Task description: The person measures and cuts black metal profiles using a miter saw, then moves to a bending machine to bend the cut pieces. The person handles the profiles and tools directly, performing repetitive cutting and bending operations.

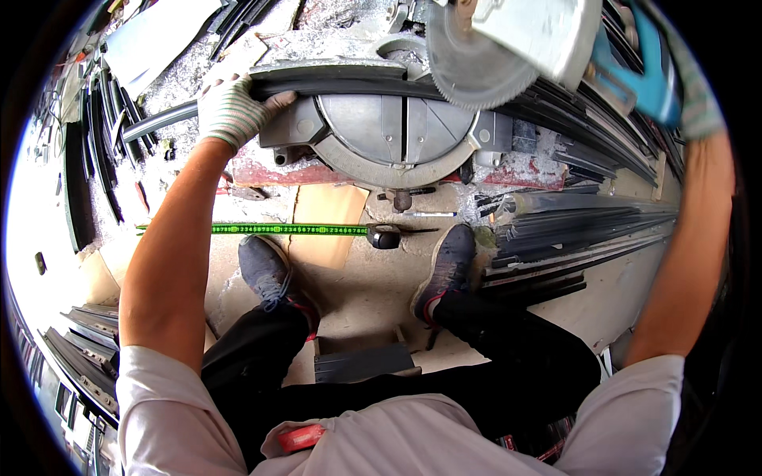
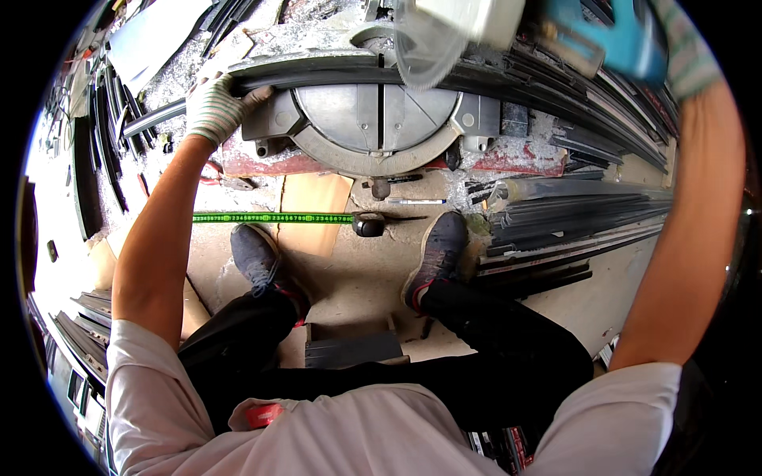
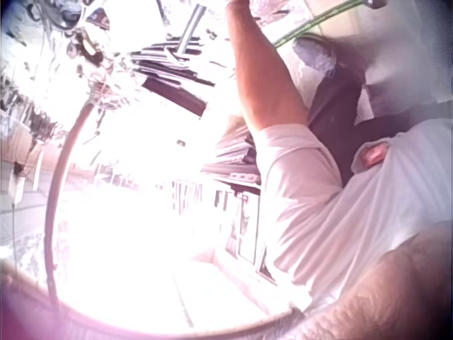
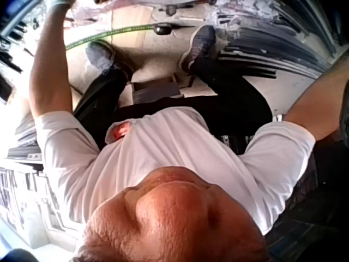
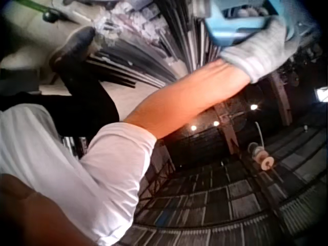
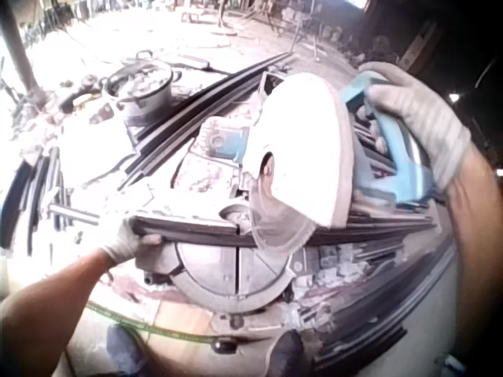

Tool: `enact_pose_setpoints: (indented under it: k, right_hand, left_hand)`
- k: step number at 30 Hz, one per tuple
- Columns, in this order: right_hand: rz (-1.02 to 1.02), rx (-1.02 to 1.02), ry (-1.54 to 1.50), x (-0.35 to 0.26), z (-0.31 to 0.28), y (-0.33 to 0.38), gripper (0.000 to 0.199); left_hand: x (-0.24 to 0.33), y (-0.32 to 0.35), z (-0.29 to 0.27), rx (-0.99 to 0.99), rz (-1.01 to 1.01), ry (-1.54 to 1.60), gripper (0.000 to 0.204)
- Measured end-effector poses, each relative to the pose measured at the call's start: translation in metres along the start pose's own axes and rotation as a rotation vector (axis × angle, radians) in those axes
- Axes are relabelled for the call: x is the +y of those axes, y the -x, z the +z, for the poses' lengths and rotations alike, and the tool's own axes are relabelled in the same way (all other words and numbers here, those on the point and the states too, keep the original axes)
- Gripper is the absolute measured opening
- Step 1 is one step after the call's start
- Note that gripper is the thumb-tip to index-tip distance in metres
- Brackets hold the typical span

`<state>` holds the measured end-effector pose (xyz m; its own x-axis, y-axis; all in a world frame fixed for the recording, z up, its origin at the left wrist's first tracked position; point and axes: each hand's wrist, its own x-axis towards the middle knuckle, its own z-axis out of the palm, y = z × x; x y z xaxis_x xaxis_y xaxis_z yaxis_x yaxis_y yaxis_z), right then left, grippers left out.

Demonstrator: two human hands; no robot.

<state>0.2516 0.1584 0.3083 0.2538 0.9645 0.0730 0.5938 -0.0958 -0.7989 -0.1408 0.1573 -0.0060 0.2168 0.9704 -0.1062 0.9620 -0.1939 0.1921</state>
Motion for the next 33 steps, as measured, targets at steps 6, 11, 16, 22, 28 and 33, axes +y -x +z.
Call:
enact_pose_setpoints:
  k: [6,11,16,22,28,33]
  right_hand:
    - [-0.169,0.001,0.124,0.046,0.022,0.085,0.055]
    - [-0.233,0.017,0.092,0.069,0.035,0.133,0.061]
    - [-0.363,0.096,0.126,0.083,0.045,0.143,0.06]
    - [-0.23,0.077,0.124,0.088,0.046,0.155,0.061]
    - [-0.428,0.145,0.462,0.095,0.039,0.151,0.063]
    - [-0.239,0.145,0.33,0.088,0.046,0.161,0.063]
  left_hand:
    - [-0.011,0.012,0.002,0.044,-0.012,-0.043,0.087]
    - [-0.011,0.007,0.006,0.031,0.004,-0.06,0.09]
    - [-0.009,0.01,0.005,0.045,0.003,-0.031,0.089]
    - [-0.01,0.011,0.008,0.096,0.029,-0.065,0.089]
    - [-0.014,0.01,0.012,0.111,0.037,-0.058,0.089]
    - [-0.013,0.011,0.011,0.117,0.051,-0.025,0.088]
